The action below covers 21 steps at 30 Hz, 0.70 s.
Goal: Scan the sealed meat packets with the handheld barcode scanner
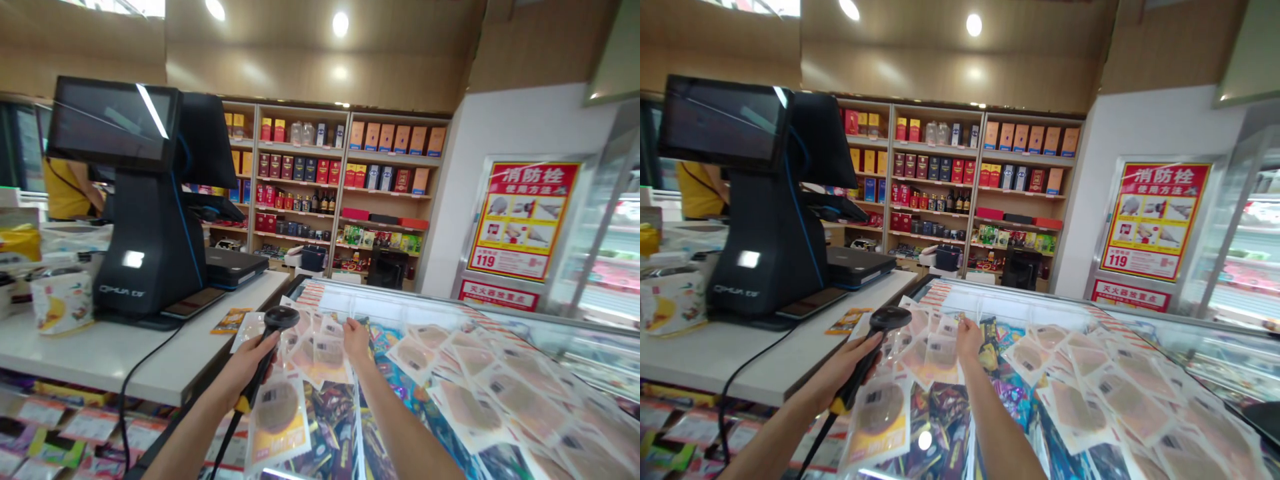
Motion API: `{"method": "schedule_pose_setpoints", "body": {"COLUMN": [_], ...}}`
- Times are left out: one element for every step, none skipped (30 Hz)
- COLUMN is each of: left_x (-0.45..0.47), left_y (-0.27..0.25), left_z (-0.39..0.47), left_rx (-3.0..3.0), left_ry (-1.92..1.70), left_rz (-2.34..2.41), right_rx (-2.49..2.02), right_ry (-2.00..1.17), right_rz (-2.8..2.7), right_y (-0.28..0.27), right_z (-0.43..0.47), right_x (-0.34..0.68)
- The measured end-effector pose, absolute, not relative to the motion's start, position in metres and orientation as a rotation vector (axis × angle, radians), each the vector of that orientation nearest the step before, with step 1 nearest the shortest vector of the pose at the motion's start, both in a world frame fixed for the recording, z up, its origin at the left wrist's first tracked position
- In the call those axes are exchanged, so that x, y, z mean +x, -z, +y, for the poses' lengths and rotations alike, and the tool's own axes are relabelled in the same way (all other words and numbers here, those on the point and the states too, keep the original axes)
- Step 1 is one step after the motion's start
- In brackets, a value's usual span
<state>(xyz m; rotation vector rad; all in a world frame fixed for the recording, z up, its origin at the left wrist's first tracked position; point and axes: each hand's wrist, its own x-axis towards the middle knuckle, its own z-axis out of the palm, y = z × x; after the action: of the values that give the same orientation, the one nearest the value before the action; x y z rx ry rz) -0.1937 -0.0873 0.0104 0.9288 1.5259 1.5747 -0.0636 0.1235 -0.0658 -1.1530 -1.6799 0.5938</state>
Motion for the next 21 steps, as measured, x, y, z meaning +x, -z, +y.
{"method": "schedule_pose_setpoints", "body": {"left_x": [-0.192,-0.189,-0.187,-0.184,-0.182,-0.179,-0.176,-0.173,-0.170,-0.167,-0.164,-0.161,-0.158,-0.155,-0.152,-0.150,-0.148,-0.146,-0.144,-0.142,-0.140], "left_y": [-0.010,-0.009,-0.007,-0.006,-0.005,-0.005,-0.004,-0.003,-0.003,-0.003,-0.003,-0.003,-0.002,-0.002,-0.002,-0.002,-0.001,-0.001,0.000,0.001,0.002], "left_z": [-0.086,-0.084,-0.082,-0.080,-0.078,-0.075,-0.073,-0.070,-0.068,-0.066,-0.063,-0.061,-0.059,-0.056,-0.054,-0.052,-0.050,-0.048,-0.046,-0.045,-0.043], "left_rx": [0.943,0.951,0.954,0.952,0.950,0.953,0.960,0.971,0.984,0.995,1.009,1.016,1.013,1.006,0.996,0.984,0.973,0.968,0.968,0.967,0.966], "left_ry": [-1.560,-1.541,-1.521,-1.503,-1.488,-1.479,-1.471,-1.465,-1.458,-1.451,-1.445,-1.439,-1.434,-1.428,-1.422,-1.414,-1.406,-1.398,-1.393,-1.387,-1.382], "left_rz": [1.510,1.494,1.481,1.475,1.472,1.469,1.466,1.460,1.450,1.438,1.423,1.411,1.401,1.394,1.392,1.398,1.406,1.414,1.421,1.430,1.440], "right_rx": [-1.168,-1.179,-1.185,-1.188,-1.192,-1.201,-1.216,-1.239,-1.273,-1.313,-1.371,-1.436,-1.512,-1.584,-1.646,-1.698,-1.733,-1.756,-1.773,-1.788,-1.801], "right_ry": [-0.591,-0.589,-0.587,-0.576,-0.554,-0.522,-0.484,-0.441,-0.401,-0.369,-0.329,-0.280,-0.222,-0.159,-0.101,-0.053,-0.015,0.009,0.021,0.028,0.033], "right_rz": [-1.671,-1.662,-1.659,-1.661,-1.664,-1.665,-1.665,-1.665,-1.659,-1.659,-1.650,-1.652,-1.676,-1.732,-1.805,-1.889,-1.972,-2.043,-2.096,-2.138,-2.166], "right_y": [0.064,0.062,0.060,0.058,0.057,0.056,0.055,0.055,0.056,0.057,0.058,0.059,0.060,0.060,0.060,0.059,0.058,0.056,0.055,0.053,0.051], "right_z": [0.123,0.122,0.123,0.125,0.127,0.130,0.133,0.136,0.139,0.141,0.144,0.145,0.146,0.146,0.146,0.145,0.144,0.143,0.143,0.142,0.143], "right_x": [-0.061,-0.057,-0.051,-0.043,-0.032,-0.019,-0.004,0.011,0.028,0.045,0.061,0.076,0.089,0.100,0.109,0.115,0.119,0.121,0.122,0.121,0.120]}}
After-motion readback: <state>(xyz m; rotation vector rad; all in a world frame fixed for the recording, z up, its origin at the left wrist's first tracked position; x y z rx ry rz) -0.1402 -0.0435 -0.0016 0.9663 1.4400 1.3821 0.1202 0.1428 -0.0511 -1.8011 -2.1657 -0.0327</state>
